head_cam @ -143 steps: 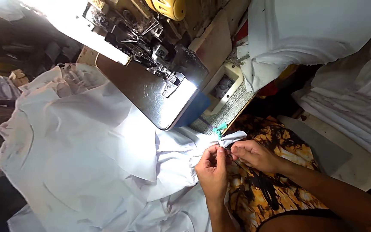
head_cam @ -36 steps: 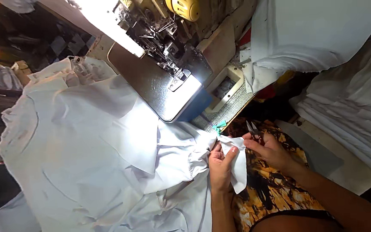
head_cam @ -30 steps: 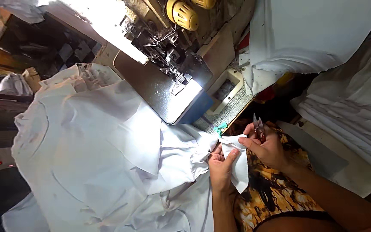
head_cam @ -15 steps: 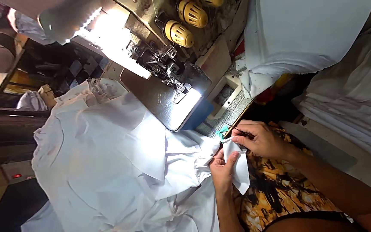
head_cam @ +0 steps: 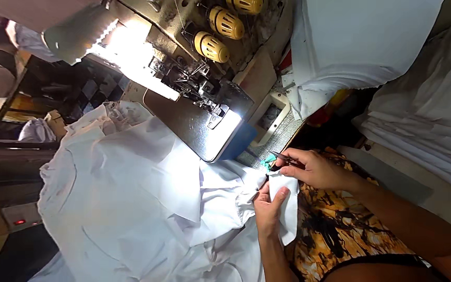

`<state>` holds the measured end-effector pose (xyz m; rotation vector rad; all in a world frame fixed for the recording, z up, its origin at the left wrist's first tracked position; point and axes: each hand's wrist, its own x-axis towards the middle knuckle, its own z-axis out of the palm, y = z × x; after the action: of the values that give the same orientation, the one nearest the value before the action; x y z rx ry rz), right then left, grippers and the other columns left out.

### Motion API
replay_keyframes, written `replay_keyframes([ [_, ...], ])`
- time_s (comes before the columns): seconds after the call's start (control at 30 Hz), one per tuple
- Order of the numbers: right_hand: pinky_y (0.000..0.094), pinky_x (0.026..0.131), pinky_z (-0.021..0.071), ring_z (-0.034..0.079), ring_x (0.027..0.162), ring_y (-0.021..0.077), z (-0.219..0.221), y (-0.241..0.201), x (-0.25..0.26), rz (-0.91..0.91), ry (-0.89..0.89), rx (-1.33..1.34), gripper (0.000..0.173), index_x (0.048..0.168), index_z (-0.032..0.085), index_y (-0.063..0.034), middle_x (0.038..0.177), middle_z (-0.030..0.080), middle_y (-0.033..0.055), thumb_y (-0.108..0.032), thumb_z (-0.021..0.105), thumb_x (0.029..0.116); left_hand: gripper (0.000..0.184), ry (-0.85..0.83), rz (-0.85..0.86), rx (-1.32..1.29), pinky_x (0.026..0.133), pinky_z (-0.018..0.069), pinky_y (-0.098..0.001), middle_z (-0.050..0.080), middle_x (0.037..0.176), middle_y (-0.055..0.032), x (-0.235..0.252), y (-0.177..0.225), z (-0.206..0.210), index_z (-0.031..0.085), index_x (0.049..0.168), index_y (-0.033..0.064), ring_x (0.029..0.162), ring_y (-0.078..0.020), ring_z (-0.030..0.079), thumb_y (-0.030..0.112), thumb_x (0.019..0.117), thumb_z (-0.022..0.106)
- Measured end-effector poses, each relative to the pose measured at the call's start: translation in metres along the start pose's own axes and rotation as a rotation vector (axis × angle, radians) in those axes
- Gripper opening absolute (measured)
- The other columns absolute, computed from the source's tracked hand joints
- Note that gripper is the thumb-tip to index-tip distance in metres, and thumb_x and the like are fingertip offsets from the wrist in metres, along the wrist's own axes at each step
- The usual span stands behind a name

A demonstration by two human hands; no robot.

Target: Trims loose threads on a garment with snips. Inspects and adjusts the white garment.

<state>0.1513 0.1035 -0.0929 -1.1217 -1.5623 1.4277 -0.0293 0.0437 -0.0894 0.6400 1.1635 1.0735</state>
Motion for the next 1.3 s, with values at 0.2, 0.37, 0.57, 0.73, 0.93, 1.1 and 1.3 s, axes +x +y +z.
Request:
replay_keyframes([
  [0.2,0.0132,0.053,0.0373,0.044,0.055,-0.0052,-0.012,0.013,-0.020,0.207,0.105,0.103,0.024,0.097,0.065,-0.0130,0.067,0.049,-0.0117,-0.035,0.058,0.1033,0.023,0.038,-0.078,-0.079,0.073,0.0638,-0.0283,0.077,0.088,-0.0084,0.001,0.003,0.003,0.066,0.108,-0.0053,0.076,-0.0121,0.075,-0.009,0.0858,0.068],
  [0.37,0.0123,0.043,0.0298,0.036,0.045,-0.0068,-0.002,0.020,-0.044,0.340,-0.041,0.405,0.030,0.089,0.067,-0.0145,0.055,0.044,-0.0164,-0.036,0.053,0.1051,0.025,0.079,-0.066,-0.058,0.075,0.0636,-0.0284,0.077,0.089,-0.0077,0.004,0.001,0.009,0.064,0.110,-0.0052,0.078,-0.0114,0.075,-0.013,0.0862,0.065],
  [0.57,0.0120,0.051,0.0397,0.048,0.055,-0.0052,0.022,0.015,-0.042,0.341,0.171,0.551,0.027,0.098,0.065,-0.0142,0.068,0.056,-0.0145,-0.020,0.084,0.0794,0.026,0.105,-0.045,0.019,0.075,0.0635,-0.0277,0.077,0.087,-0.0080,0.006,0.001,0.013,0.065,0.110,-0.0065,0.077,-0.0113,0.075,-0.014,0.0845,0.066],
  [0.73,0.0118,0.056,0.0450,0.055,0.062,-0.0058,0.019,0.008,-0.032,0.236,0.266,0.438,0.014,0.096,0.070,-0.0112,0.079,0.065,-0.0110,-0.016,0.078,0.0857,0.022,0.013,-0.009,0.036,0.079,0.0627,-0.0282,0.077,0.091,-0.0075,0.009,0.000,0.009,0.066,0.109,-0.0060,0.082,-0.0107,0.075,-0.007,0.0875,0.067],
  [0.93,0.0101,0.061,0.0482,0.058,0.067,-0.0091,0.014,0.005,-0.026,0.113,0.347,0.297,0.009,0.097,0.073,-0.0104,0.080,0.068,-0.0124,-0.018,0.073,0.0912,0.021,-0.147,-0.046,-0.055,0.084,0.0616,-0.0309,0.077,0.095,-0.0057,0.021,-0.003,0.008,0.069,0.107,0.0006,0.088,-0.0109,0.074,0.009,0.0878,0.075],
  [1.1,0.0107,0.066,0.0519,0.062,0.072,-0.0084,0.006,0.005,-0.024,0.033,0.334,0.241,0.008,0.098,0.075,-0.0085,0.084,0.071,-0.0090,-0.013,0.071,0.0919,0.016,-0.120,-0.030,-0.034,0.082,0.0621,-0.0314,0.077,0.091,-0.0069,0.024,-0.007,0.014,0.071,0.102,-0.0012,0.085,-0.0115,0.074,0.000,0.0857,0.074],
  [1.3,0.0100,0.069,0.0521,0.063,0.075,-0.0095,0.001,0.003,-0.023,0.024,0.297,0.181,0.012,0.101,0.077,-0.0084,0.087,0.073,-0.0083,-0.013,0.070,0.0928,0.017,-0.128,-0.071,0.016,0.078,0.0628,-0.0300,0.077,0.087,-0.0070,0.023,-0.001,0.016,0.069,0.100,-0.0026,0.079,-0.0112,0.074,-0.005,0.0836,0.074],
])
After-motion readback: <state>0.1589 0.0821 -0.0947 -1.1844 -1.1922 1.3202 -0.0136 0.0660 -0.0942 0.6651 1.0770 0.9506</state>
